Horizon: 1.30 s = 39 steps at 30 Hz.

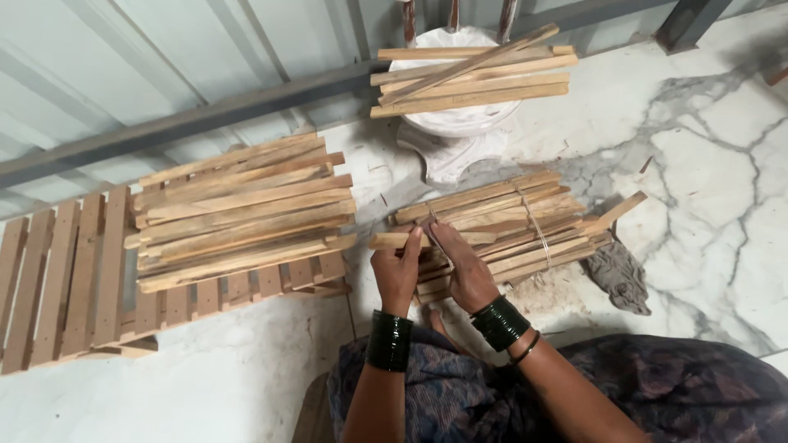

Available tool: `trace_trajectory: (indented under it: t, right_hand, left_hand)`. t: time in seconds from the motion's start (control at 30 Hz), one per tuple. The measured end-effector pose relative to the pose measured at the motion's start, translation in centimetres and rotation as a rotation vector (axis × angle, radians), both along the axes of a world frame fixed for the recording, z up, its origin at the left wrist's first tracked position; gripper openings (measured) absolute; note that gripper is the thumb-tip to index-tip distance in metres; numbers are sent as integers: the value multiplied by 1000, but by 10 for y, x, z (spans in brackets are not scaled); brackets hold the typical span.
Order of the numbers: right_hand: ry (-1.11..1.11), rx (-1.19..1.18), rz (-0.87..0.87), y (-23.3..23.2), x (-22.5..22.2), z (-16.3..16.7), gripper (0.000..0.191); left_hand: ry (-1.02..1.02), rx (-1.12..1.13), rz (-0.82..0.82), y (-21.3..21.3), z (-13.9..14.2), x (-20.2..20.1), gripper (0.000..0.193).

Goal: The person sits on the floor sorting wooden slats, picking them one at a time from a bundle and stacking them onto a pile on a slatted wooden frame. They occasionally rub a slat with a sanding block before adding it to the stack.

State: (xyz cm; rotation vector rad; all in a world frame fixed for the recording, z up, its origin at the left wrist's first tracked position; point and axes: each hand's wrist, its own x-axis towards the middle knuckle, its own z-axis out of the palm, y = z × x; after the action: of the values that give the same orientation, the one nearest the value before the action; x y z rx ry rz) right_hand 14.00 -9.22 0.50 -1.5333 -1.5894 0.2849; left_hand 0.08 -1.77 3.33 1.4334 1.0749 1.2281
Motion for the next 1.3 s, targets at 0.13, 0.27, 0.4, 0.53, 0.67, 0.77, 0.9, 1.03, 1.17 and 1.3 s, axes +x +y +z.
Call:
trace_trajectory:
  t: [0.13,0.27,0.4,0.53,0.67,0.77,0.9,1.03,1.17,1.3]
  right_hand:
    - [-54,34,-69,7,21,-30,77]
    - [-20,-199,-174,7,73,-60,82]
    - [4,-230,-126,-3,77,-46,81]
    - [-4,-149,-48,-21,54,-6,89]
    - [-31,-131,-46,-30,44,12,91]
    - [-32,-209,-72,-27,44,10,90]
    - [-37,-171,-101,-17,37,15,90]
    - [51,-111,-5,-18,12,34,88]
    - [40,30,39,-25,-4,30,87]
    - [-142,39,-167,-24,20,-3,66]
  left_hand:
    - [-12,-73,27,4,-1,-6,27]
    - [-5,-1,4,0,6,4,25]
    - [-8,13,-55,-21,16,16,24]
    - [-225,17,-72,-33,21,7,24]
    - [-194,-85,-69,-28,18,-2,23]
    - [-225,-172,-143,-26,14,1,20]
    - [-275,-136,-308,-18,14,0,24]
    - [-179,-120,-332,-17,15,-3,22]
    - [-130,-37,-218,-18,10,-7,20]
    - [-109,-41,-146,-7,3,-12,20]
